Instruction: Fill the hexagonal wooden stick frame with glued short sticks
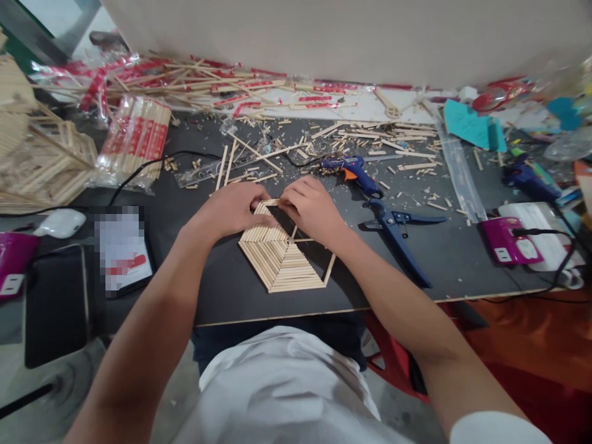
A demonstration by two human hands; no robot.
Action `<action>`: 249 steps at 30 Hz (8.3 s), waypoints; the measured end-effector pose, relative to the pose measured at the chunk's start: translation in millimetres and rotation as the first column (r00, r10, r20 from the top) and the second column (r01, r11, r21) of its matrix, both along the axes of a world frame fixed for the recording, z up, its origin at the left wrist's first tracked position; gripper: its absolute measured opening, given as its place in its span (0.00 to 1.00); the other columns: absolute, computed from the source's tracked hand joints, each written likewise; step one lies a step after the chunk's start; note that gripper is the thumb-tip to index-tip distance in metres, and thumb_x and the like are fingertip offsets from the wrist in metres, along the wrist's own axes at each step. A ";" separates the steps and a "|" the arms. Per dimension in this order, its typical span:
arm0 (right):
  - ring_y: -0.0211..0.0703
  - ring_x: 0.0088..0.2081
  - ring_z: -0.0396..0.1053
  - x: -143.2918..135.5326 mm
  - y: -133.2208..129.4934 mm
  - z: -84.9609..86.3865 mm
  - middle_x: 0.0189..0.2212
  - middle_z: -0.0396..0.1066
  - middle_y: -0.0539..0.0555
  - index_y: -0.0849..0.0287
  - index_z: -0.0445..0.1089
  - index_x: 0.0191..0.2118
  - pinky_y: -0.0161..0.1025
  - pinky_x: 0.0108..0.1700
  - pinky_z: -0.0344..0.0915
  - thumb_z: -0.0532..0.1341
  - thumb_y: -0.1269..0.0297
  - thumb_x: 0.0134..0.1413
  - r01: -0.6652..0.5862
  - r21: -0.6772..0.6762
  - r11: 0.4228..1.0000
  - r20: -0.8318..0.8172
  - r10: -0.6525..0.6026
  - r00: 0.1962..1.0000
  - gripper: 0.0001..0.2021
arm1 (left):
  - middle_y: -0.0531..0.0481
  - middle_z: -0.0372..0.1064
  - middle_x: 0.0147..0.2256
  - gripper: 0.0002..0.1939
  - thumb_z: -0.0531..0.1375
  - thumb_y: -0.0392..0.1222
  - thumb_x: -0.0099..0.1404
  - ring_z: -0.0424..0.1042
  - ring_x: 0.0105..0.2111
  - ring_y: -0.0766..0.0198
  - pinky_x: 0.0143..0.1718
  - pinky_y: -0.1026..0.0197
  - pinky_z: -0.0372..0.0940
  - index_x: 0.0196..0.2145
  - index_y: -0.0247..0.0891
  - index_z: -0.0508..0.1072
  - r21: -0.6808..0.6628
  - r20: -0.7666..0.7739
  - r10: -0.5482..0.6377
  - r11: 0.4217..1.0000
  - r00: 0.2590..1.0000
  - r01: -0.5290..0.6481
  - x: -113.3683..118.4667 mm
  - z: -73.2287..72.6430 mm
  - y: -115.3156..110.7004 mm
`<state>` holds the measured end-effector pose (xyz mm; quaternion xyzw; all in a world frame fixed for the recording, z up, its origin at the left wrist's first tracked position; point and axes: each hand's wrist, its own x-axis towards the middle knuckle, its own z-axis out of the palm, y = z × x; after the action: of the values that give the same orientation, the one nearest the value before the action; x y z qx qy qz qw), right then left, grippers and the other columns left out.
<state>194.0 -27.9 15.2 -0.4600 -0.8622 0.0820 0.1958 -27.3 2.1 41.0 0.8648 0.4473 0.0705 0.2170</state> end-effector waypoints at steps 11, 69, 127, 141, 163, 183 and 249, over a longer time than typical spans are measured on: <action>0.54 0.51 0.70 39.6 -2.8 5.6 0.46 0.78 0.58 0.56 0.78 0.45 0.53 0.55 0.65 0.64 0.69 0.65 0.094 -0.123 0.988 -0.133 -0.111 0.985 0.07 | 0.45 0.73 0.46 0.24 0.64 0.59 0.67 0.74 0.42 0.55 0.39 0.57 0.63 0.51 0.39 0.79 0.120 -0.051 -0.012 0.993 0.999 0.018 3.7 5.8 -8.3; 0.63 0.45 0.74 96.1 16.2 4.3 0.42 0.76 0.61 0.57 0.69 0.51 0.58 0.50 0.70 0.67 0.62 0.50 0.540 -0.072 0.839 -0.140 -0.545 0.827 0.22 | 0.44 0.77 0.45 0.12 0.58 0.40 0.75 0.75 0.46 0.55 0.43 0.57 0.68 0.43 0.39 0.83 0.339 0.124 -0.068 0.941 0.990 0.022 31.3 -24.6 -14.8; 0.54 0.38 0.73 109.8 10.2 26.1 0.34 0.78 0.55 0.52 0.74 0.36 0.50 0.45 0.67 0.64 0.59 0.56 0.352 -0.083 0.932 -0.087 -0.359 0.929 0.05 | 0.44 0.78 0.40 0.11 0.59 0.37 0.73 0.74 0.44 0.54 0.42 0.54 0.67 0.40 0.39 0.83 0.385 0.134 -0.038 0.923 0.990 -0.017 34.5 -22.1 -19.7; 0.58 0.41 0.75 116.4 11.5 26.1 0.37 0.79 0.57 0.54 0.76 0.40 0.52 0.47 0.69 0.65 0.58 0.53 0.387 -0.051 0.921 -0.069 -0.390 0.918 0.09 | 0.45 0.78 0.40 0.11 0.58 0.40 0.74 0.73 0.44 0.54 0.43 0.54 0.68 0.40 0.41 0.83 0.394 0.146 -0.027 0.919 0.989 -0.033 34.4 -21.9 -20.6; 0.57 0.52 0.71 54.7 -0.2 16.3 0.46 0.76 0.58 0.53 0.75 0.44 0.55 0.56 0.67 0.67 0.63 0.61 0.150 -0.127 0.981 -0.170 -0.170 0.971 0.06 | 0.44 0.76 0.41 0.11 0.58 0.39 0.74 0.73 0.44 0.53 0.41 0.54 0.66 0.40 0.38 0.81 0.447 0.089 -0.059 0.895 0.994 0.013 33.5 -18.3 -21.4; 0.45 0.37 0.70 45.2 3.9 -0.4 0.36 0.74 0.54 0.58 0.74 0.38 0.42 0.41 0.64 0.68 0.72 0.58 0.080 -0.208 0.975 -0.294 -0.140 0.945 0.04 | 0.41 0.74 0.46 0.09 0.59 0.39 0.75 0.72 0.48 0.52 0.43 0.55 0.67 0.41 0.33 0.78 0.436 -0.011 -0.043 0.899 0.999 0.044 42.7 -15.2 -20.5; 0.45 0.34 0.76 32.5 1.4 2.9 0.32 0.80 0.53 0.57 0.75 0.37 0.43 0.40 0.71 0.72 0.74 0.51 0.209 -0.313 0.926 -0.397 -0.327 0.858 0.09 | 0.44 0.75 0.30 0.11 0.61 0.44 0.73 0.73 0.42 0.51 0.34 0.55 0.61 0.38 0.41 0.83 0.344 0.079 0.114 0.929 0.990 -0.135 47.7 -16.7 -15.2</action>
<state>226.5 -26.5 18.1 -0.5672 -0.7035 0.2678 0.3341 20.4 -13.1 24.4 0.8570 0.4752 0.1872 0.0685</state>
